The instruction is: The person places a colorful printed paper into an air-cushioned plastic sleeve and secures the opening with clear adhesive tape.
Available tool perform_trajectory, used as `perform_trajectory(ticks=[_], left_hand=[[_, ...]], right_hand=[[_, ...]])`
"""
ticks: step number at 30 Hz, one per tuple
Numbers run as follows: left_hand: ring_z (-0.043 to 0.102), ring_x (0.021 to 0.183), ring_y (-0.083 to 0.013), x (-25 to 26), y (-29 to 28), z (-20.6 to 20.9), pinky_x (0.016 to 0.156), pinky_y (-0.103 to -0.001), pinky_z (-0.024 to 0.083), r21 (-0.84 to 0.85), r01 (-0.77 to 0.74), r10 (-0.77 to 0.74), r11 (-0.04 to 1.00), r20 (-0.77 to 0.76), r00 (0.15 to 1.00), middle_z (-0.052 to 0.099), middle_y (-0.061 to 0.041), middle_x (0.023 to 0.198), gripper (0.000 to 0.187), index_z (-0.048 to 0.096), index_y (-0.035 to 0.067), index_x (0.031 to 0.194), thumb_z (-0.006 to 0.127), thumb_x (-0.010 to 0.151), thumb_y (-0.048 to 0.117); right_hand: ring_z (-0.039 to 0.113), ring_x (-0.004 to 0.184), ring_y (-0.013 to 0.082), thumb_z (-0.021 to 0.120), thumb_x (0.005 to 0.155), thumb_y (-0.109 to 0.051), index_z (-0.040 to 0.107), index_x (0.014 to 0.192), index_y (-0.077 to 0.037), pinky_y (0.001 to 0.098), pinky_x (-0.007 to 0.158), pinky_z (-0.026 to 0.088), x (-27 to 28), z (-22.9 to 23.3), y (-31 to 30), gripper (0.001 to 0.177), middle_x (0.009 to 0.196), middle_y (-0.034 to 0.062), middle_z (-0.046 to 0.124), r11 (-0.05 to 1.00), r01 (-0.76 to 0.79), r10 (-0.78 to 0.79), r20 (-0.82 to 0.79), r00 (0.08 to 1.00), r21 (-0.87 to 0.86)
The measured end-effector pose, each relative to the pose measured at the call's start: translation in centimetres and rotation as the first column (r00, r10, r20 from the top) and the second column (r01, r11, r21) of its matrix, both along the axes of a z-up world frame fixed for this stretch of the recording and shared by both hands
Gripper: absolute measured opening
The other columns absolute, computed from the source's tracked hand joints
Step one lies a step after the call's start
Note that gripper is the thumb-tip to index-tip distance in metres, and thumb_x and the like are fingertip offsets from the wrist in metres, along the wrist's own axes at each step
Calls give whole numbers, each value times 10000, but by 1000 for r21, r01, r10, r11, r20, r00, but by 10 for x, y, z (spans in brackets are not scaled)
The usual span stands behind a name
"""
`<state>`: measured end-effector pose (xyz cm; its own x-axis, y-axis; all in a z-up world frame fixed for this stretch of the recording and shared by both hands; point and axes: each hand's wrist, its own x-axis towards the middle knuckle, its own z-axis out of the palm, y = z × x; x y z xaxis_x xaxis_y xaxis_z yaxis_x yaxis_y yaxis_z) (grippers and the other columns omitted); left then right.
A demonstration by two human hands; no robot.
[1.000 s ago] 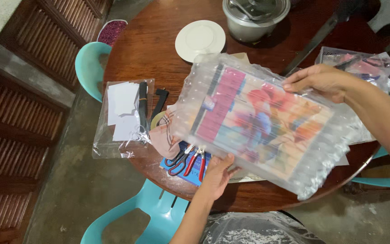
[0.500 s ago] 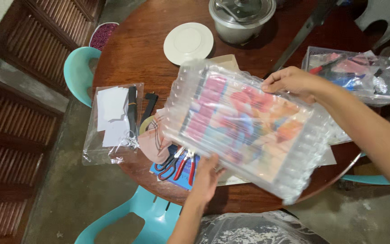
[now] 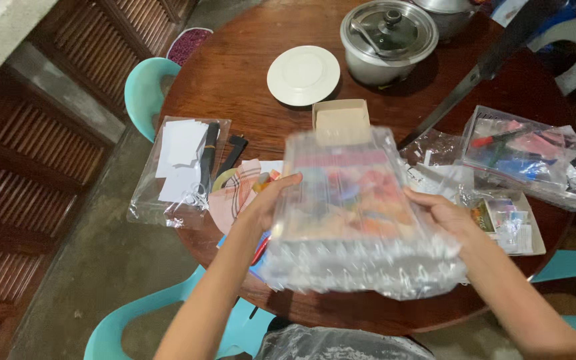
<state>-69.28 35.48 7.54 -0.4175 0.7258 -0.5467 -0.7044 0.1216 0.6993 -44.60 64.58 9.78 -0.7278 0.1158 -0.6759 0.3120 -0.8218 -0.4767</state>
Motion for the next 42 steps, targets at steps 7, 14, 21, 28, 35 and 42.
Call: perform_trajectory(ticks=[7, 14, 21, 28, 35, 42], left_hand=[[725, 917, -234, -1, -3, 30, 843, -404, 601, -281, -45, -29, 959, -253, 967, 714, -107, 1073, 495, 608, 44, 1203, 800, 851, 335], [717, 953, -272, 0, 1, 34, 843, -491, 613, -21, -12, 12, 1000, 0, 1000, 688, -115, 1098, 539, 599, 25, 1250, 780, 820, 293], [619, 1175, -296, 55, -2, -18, 995, -482, 538, -78, -94, 42, 993, -503, 864, 598, -170, 1323, 759, 346, 74, 1466, 759, 845, 218], [253, 1518, -464, 129, 15, -65, 1240, -571, 143, -369, -435, -507, 821, -821, -261, 291, -308, 1594, 706, 404, 200, 1567, 638, 903, 240], [230, 1494, -510, 119, 1, -30, 1180, -596, 182, -343, -194, -352, 919, -936, -13, 228, -259, 1647, 676, 459, 119, 1527, 643, 909, 323], [263, 1477, -515, 118, -2, -26, 1184, -555, 255, -322, -212, -332, 923, -943, -15, 274, -267, 1632, 672, 495, 130, 1514, 661, 893, 328]], right_hand=[[689, 985, 265, 690, 954, -240, 667, 1231, -1, 403, 835, 593, -4, 47, -6, 366, 1150, 172, 709, 996, -23, 22, 10, 1000, 86], [675, 945, 215, 670, 941, -226, 652, 1210, 14, 370, 783, 543, -3, 34, 1, 361, 1125, 130, 701, 970, -47, 58, -43, 997, 239], [631, 1021, 126, 703, 935, -159, 592, 1281, 53, 286, 898, 475, -1, -136, 46, 421, 1120, 59, 685, 725, -31, 62, -20, 998, 688], [618, 945, 219, 651, 892, -170, 667, 1186, 60, 369, 804, 508, 6, -171, 6, 374, 1057, 176, 691, 543, -115, 103, 70, 992, 832], [631, 1098, 408, 465, 984, -222, 565, 1331, 13, 473, 936, 484, -4, -130, -58, 432, 1232, 259, 653, 29, -248, -115, 250, 961, 968], [653, 1094, 394, 488, 960, -265, 546, 1361, -29, 446, 959, 486, 0, -121, -61, 468, 1207, 253, 664, 203, -173, -143, 204, 968, 964]])
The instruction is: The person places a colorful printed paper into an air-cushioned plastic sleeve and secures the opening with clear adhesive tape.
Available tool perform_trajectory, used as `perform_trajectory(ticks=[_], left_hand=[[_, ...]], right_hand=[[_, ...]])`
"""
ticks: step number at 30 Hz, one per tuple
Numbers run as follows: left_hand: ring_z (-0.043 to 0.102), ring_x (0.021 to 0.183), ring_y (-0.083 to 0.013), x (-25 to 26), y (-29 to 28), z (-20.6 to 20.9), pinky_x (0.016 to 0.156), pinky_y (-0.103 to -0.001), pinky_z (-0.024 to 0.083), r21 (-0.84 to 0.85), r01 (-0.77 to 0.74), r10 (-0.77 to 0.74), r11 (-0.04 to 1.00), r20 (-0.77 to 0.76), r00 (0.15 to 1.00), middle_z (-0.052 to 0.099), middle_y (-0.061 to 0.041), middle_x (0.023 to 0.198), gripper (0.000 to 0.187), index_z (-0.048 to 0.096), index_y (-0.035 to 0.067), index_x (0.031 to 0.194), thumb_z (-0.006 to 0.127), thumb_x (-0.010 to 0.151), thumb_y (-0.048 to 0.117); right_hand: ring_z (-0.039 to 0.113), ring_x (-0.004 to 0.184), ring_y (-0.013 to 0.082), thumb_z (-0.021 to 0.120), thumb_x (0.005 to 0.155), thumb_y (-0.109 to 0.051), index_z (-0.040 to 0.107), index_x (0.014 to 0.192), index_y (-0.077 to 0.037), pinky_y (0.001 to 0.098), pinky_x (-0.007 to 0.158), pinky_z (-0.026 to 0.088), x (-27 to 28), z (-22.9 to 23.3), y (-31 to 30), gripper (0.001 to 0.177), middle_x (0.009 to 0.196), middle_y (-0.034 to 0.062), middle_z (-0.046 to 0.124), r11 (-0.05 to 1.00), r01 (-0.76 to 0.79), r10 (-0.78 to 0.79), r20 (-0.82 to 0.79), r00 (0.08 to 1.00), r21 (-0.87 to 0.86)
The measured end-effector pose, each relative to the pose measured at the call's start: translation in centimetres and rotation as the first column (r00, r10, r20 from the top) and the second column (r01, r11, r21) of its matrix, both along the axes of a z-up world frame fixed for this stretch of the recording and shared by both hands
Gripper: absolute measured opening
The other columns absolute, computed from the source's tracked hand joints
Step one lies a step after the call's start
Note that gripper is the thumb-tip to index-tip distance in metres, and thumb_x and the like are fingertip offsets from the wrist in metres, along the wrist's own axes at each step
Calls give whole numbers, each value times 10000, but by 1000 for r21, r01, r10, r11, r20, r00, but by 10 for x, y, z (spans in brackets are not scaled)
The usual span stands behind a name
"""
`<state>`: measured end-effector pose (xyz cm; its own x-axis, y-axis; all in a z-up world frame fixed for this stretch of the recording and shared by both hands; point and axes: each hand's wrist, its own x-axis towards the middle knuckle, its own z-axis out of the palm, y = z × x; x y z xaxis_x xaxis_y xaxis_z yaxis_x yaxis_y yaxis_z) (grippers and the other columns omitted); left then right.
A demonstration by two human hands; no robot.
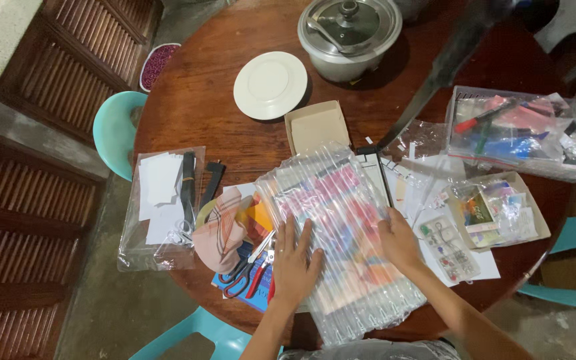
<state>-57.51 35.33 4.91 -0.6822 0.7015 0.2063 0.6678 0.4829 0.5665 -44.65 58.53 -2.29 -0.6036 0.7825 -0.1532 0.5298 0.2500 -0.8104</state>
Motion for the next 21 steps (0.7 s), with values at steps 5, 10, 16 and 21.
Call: perform_trajectory(ticks=[5, 10, 16, 21], left_hand=[[259, 1483, -507, 1, 1, -3, 1184, -562, 252, -4, -19, 19, 1000, 2, 1000, 281, -263, 1629, 677, 491, 144, 1518, 659, 891, 336], [243, 1493, -504, 2, 2, 5, 1182, -584, 228, -15, -17, 18, 1000, 20, 1000, 277, -258, 1640, 681, 467, 152, 1536, 630, 908, 361], [235, 1528, -364, 1, 21, 22, 1223, -668, 98, -502, -78, 88, 861, -4, 996, 295, -163, 1615, 660, 441, 193, 1495, 580, 871, 352], [218, 1516, -443, -1, 27, 0, 1197, -640, 124, -100, -78, 70, 992, -78, 994, 286, -265, 1620, 639, 459, 129, 1523, 558, 920, 315]], right_hand=[[690, 1044, 368, 504, 977, -399, 591, 1320, -50, 439, 923, 511, -8, 13, -3, 497, 1154, 217, 712, 1000, 17, -16, 41, 999, -14], [688, 1047, 376, 563, 921, -604, 577, 1339, -51, 446, 921, 515, -11, 32, -6, 693, 1194, 211, 708, 1000, 8, -5, 94, 996, -26], [643, 1135, 423, 543, 954, -599, 521, 1406, -36, 467, 965, 489, -11, 34, -5, 723, 1254, 260, 664, 1000, 13, -9, 146, 989, -28], [665, 1102, 419, 531, 977, -548, 534, 1393, -28, 470, 948, 502, -10, 19, 3, 665, 1209, 264, 693, 1000, -2, 4, 118, 993, -16]])
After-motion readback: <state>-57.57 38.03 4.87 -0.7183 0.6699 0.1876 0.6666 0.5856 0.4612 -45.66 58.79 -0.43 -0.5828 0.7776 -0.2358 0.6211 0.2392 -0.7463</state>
